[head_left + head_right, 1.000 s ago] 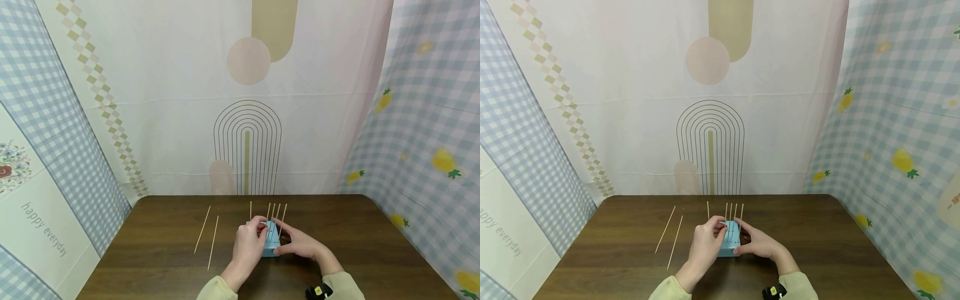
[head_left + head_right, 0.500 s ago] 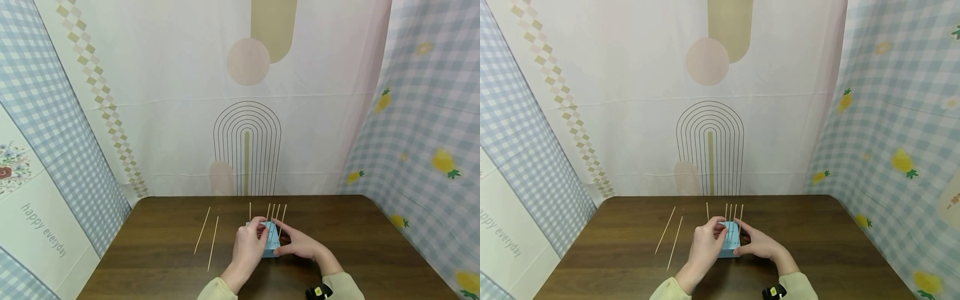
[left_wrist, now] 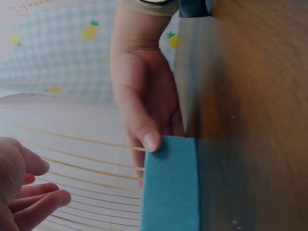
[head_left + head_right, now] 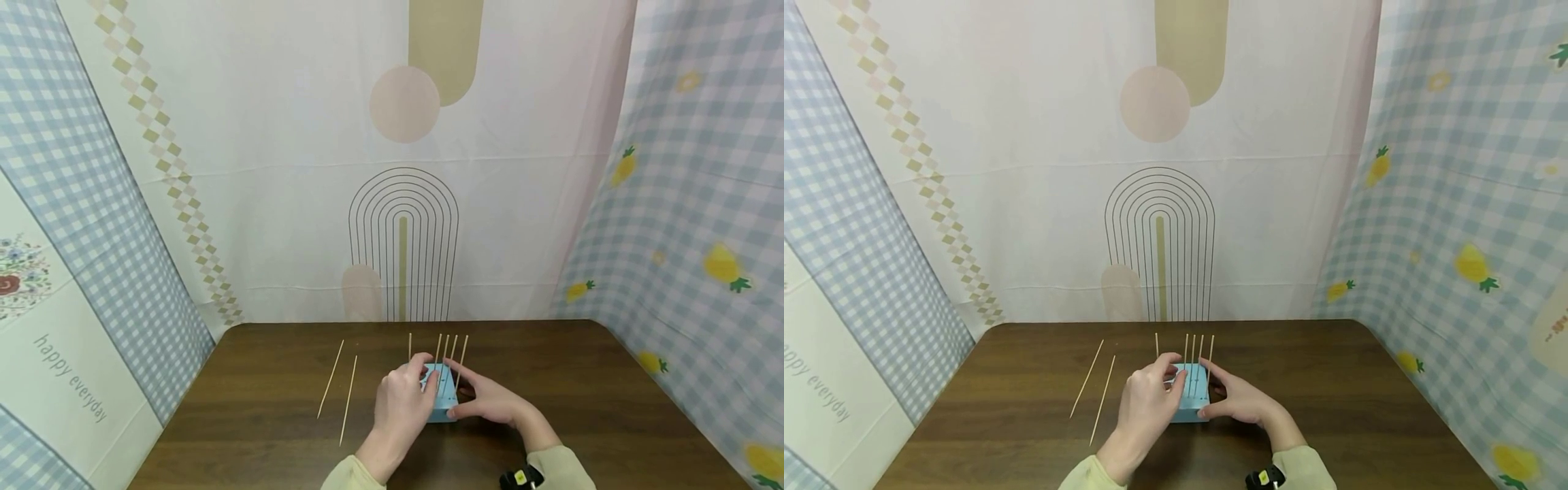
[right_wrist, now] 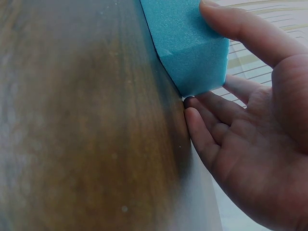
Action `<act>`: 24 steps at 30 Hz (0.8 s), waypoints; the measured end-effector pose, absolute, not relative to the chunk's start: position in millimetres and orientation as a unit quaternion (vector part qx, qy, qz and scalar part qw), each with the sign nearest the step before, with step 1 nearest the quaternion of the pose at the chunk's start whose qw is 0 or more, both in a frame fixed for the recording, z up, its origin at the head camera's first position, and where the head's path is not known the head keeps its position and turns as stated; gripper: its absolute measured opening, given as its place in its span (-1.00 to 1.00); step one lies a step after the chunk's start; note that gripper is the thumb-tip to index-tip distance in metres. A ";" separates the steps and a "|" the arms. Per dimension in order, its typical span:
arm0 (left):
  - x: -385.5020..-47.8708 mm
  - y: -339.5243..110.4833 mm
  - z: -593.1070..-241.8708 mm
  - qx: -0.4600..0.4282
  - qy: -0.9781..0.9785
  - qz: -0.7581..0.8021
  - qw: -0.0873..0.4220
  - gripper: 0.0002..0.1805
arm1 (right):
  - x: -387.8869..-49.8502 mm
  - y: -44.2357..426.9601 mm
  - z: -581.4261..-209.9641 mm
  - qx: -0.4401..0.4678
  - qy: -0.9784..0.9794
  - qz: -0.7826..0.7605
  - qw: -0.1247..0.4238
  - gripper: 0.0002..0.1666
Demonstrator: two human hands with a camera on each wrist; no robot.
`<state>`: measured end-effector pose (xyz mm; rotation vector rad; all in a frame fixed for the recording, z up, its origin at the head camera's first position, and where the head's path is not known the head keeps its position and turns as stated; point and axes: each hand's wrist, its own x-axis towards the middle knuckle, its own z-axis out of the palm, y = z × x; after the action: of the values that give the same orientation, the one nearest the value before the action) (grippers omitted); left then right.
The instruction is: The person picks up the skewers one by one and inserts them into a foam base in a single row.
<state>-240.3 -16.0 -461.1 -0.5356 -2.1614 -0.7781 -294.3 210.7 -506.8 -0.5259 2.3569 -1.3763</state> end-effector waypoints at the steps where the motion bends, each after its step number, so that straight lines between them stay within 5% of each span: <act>1: -240.1 -17.1 -459.3 -0.214 -0.844 -0.297 0.392 -0.74 | -293.9 210.7 -506.6 -0.185 0.835 -0.487 0.180 0.24; 12: -242.3 -35.2 -433.2 -0.297 -0.740 -0.373 0.474 -0.78 | -294.2 211.8 -505.8 -0.184 0.837 -0.482 0.183 0.24; 24: -255.6 -61.4 -421.6 -0.280 -0.667 -0.523 0.451 -0.78 | -297.2 211.0 -509.2 -0.182 0.841 -0.477 0.178 0.26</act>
<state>-255.6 -61.4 -421.6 -0.6930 -1.6484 -1.2934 -297.2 211.0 -509.2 -0.5157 2.3796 -1.3505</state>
